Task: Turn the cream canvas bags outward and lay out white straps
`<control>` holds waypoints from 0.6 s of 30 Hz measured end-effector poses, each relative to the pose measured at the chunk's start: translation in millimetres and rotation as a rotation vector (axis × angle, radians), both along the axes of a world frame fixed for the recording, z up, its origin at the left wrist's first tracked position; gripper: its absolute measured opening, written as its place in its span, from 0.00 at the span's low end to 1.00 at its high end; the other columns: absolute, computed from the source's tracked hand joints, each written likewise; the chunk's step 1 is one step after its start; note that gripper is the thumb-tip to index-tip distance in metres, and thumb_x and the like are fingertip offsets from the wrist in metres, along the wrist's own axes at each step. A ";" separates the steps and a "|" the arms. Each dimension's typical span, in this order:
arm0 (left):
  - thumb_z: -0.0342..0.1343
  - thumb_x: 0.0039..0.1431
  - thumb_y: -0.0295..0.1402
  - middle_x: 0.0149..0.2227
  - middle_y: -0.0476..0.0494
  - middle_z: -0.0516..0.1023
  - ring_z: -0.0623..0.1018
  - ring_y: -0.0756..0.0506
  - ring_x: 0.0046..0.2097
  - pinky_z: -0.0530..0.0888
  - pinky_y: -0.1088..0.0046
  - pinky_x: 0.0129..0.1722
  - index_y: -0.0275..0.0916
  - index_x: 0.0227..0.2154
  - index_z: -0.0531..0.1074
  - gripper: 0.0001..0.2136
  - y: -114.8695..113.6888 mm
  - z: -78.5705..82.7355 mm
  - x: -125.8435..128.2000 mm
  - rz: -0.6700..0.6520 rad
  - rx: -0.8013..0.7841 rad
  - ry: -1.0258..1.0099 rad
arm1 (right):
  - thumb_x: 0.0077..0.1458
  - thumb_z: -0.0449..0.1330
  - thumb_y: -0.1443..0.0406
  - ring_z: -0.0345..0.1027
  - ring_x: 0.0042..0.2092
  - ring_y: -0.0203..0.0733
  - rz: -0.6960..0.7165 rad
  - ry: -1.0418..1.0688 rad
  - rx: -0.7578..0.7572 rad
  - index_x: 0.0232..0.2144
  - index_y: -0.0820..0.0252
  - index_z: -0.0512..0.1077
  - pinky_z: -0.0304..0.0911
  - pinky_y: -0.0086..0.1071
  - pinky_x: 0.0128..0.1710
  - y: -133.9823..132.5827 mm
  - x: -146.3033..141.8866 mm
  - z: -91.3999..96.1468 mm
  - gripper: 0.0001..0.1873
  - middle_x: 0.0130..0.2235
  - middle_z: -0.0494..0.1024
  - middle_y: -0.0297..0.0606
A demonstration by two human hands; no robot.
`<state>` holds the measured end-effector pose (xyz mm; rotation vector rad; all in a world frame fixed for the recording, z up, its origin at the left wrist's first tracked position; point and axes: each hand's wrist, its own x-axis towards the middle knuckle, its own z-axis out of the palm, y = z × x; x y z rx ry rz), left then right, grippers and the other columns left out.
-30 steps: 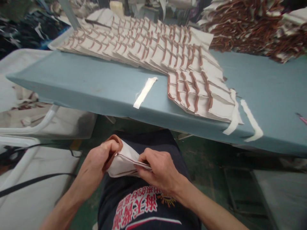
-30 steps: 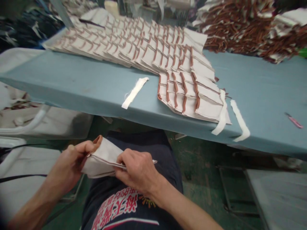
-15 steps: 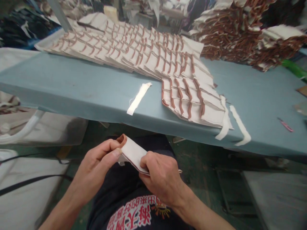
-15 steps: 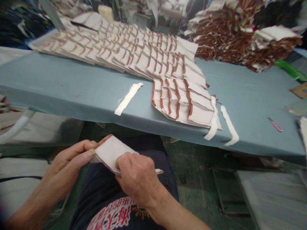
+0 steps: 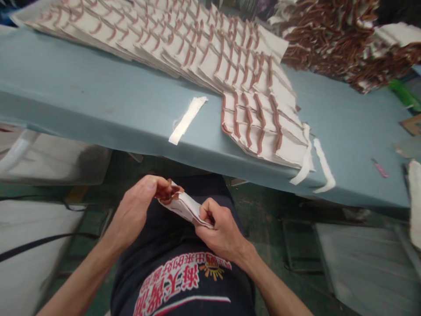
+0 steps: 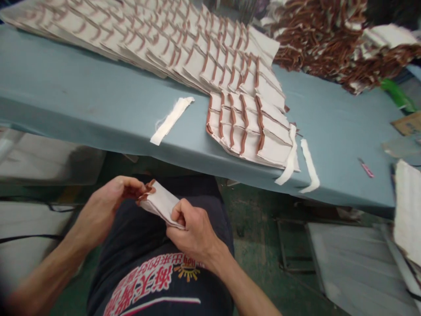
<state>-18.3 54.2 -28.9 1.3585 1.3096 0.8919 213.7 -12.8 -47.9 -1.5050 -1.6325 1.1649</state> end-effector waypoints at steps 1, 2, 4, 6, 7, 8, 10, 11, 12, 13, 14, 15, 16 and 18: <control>0.54 0.74 0.55 0.39 0.41 0.86 0.81 0.37 0.43 0.76 0.62 0.48 0.43 0.37 0.84 0.23 -2.4 0.5 -1.4 -0.032 0.021 0.027 | 0.47 0.58 0.67 0.55 0.23 0.34 -0.004 0.009 -0.005 0.29 0.50 0.59 0.48 0.27 0.25 0.2 0.8 2.2 0.10 0.23 0.64 0.22; 0.53 0.75 0.55 0.39 0.41 0.87 0.82 0.36 0.43 0.76 0.63 0.49 0.44 0.37 0.85 0.23 -5.0 1.3 -2.6 -0.065 0.041 0.053 | 0.47 0.58 0.67 0.55 0.23 0.34 -0.008 0.002 0.003 0.29 0.50 0.59 0.48 0.28 0.25 0.5 1.3 4.0 0.10 0.23 0.64 0.23; 0.50 0.77 0.55 0.37 0.43 0.87 0.82 0.36 0.41 0.76 0.64 0.47 0.45 0.36 0.84 0.25 -9.7 4.0 -4.7 -0.120 0.082 0.106 | 0.47 0.58 0.67 0.54 0.24 0.34 -0.003 -0.050 0.051 0.29 0.51 0.60 0.48 0.28 0.27 0.6 1.7 5.8 0.10 0.24 0.64 0.23; 0.47 0.78 0.54 0.36 0.43 0.87 0.83 0.37 0.39 0.76 0.65 0.43 0.44 0.35 0.84 0.26 -12.9 7.5 -6.8 -0.170 0.095 0.141 | 0.47 0.58 0.68 0.53 0.24 0.34 0.020 -0.100 0.096 0.29 0.51 0.60 0.47 0.29 0.27 -0.4 1.6 5.6 0.09 0.24 0.63 0.23; 0.47 0.78 0.54 0.35 0.43 0.87 0.82 0.38 0.38 0.76 0.66 0.41 0.44 0.36 0.84 0.26 -13.7 9.4 -7.6 -0.195 0.090 0.150 | 0.47 0.58 0.68 0.53 0.24 0.34 0.033 -0.118 0.109 0.29 0.51 0.60 0.46 0.29 0.28 -1.2 1.5 5.1 0.10 0.24 0.62 0.23; 0.49 0.77 0.53 0.35 0.44 0.87 0.82 0.38 0.37 0.76 0.66 0.40 0.43 0.36 0.84 0.25 -14.1 11.2 -7.9 -0.220 0.080 0.155 | 0.47 0.58 0.68 0.52 0.24 0.34 0.044 -0.130 0.116 0.30 0.51 0.60 0.46 0.29 0.28 -2.1 1.1 4.6 0.10 0.24 0.62 0.23; 0.54 0.74 0.51 0.34 0.45 0.87 0.81 0.40 0.35 0.75 0.69 0.37 0.42 0.35 0.84 0.22 -13.5 14.3 -7.2 -0.262 0.052 0.158 | 0.47 0.58 0.69 0.52 0.24 0.35 0.059 -0.140 0.115 0.29 0.51 0.59 0.46 0.30 0.28 -3.3 0.2 4.1 0.10 0.24 0.63 0.24; 0.56 0.72 0.50 0.33 0.46 0.86 0.81 0.41 0.34 0.74 0.70 0.35 0.41 0.34 0.83 0.20 -12.5 15.4 -6.0 -0.274 0.035 0.156 | 0.47 0.58 0.69 0.52 0.24 0.35 0.064 -0.142 0.109 0.29 0.51 0.59 0.46 0.30 0.29 -3.3 -0.3 4.5 0.11 0.25 0.63 0.24; 0.58 0.70 0.49 0.31 0.47 0.85 0.80 0.42 0.33 0.73 0.71 0.34 0.41 0.31 0.82 0.18 -11.1 16.0 -4.5 -0.282 0.019 0.154 | 0.47 0.59 0.69 0.52 0.25 0.35 0.067 -0.144 0.105 0.29 0.51 0.59 0.46 0.30 0.29 -2.8 -0.7 5.2 0.11 0.25 0.64 0.24; 0.59 0.69 0.48 0.30 0.47 0.83 0.78 0.43 0.32 0.73 0.72 0.34 0.41 0.29 0.81 0.18 -9.4 16.2 -2.8 -0.288 0.006 0.150 | 0.47 0.59 0.69 0.52 0.25 0.35 0.070 -0.147 0.100 0.29 0.51 0.59 0.46 0.30 0.29 -1.7 -1.0 6.3 0.11 0.25 0.64 0.24; 0.58 0.68 0.48 0.28 0.48 0.82 0.76 0.44 0.31 0.72 0.72 0.33 0.41 0.27 0.79 0.19 -7.5 16.1 -1.2 -0.293 -0.006 0.142 | 0.47 0.59 0.69 0.52 0.25 0.35 0.072 -0.149 0.095 0.29 0.51 0.60 0.46 0.30 0.30 0.0 -0.9 7.7 0.11 0.25 0.64 0.24; 0.57 0.68 0.48 0.27 0.49 0.80 0.75 0.45 0.30 0.71 0.72 0.32 0.41 0.26 0.78 0.19 -5.7 15.7 0.2 -0.298 -0.016 0.134 | 0.47 0.59 0.69 0.53 0.25 0.35 0.073 -0.152 0.088 0.30 0.51 0.60 0.47 0.30 0.30 2.0 -0.6 9.3 0.11 0.25 0.64 0.24; 0.57 0.68 0.48 0.26 0.49 0.80 0.74 0.45 0.29 0.71 0.72 0.31 0.41 0.26 0.78 0.19 -4.0 15.2 1.3 -0.301 -0.022 0.125 | 0.48 0.59 0.69 0.54 0.25 0.35 0.072 -0.155 0.080 0.30 0.51 0.61 0.47 0.30 0.30 4.4 0.0 11.0 0.11 0.25 0.64 0.24; 0.56 0.68 0.48 0.27 0.49 0.80 0.73 0.46 0.29 0.71 0.73 0.31 0.40 0.28 0.80 0.19 -1.8 14.5 1.9 -0.299 -0.028 0.113 | 0.49 0.60 0.69 0.56 0.25 0.35 0.066 -0.165 0.064 0.30 0.52 0.62 0.48 0.29 0.30 8.9 1.6 14.5 0.10 0.25 0.65 0.23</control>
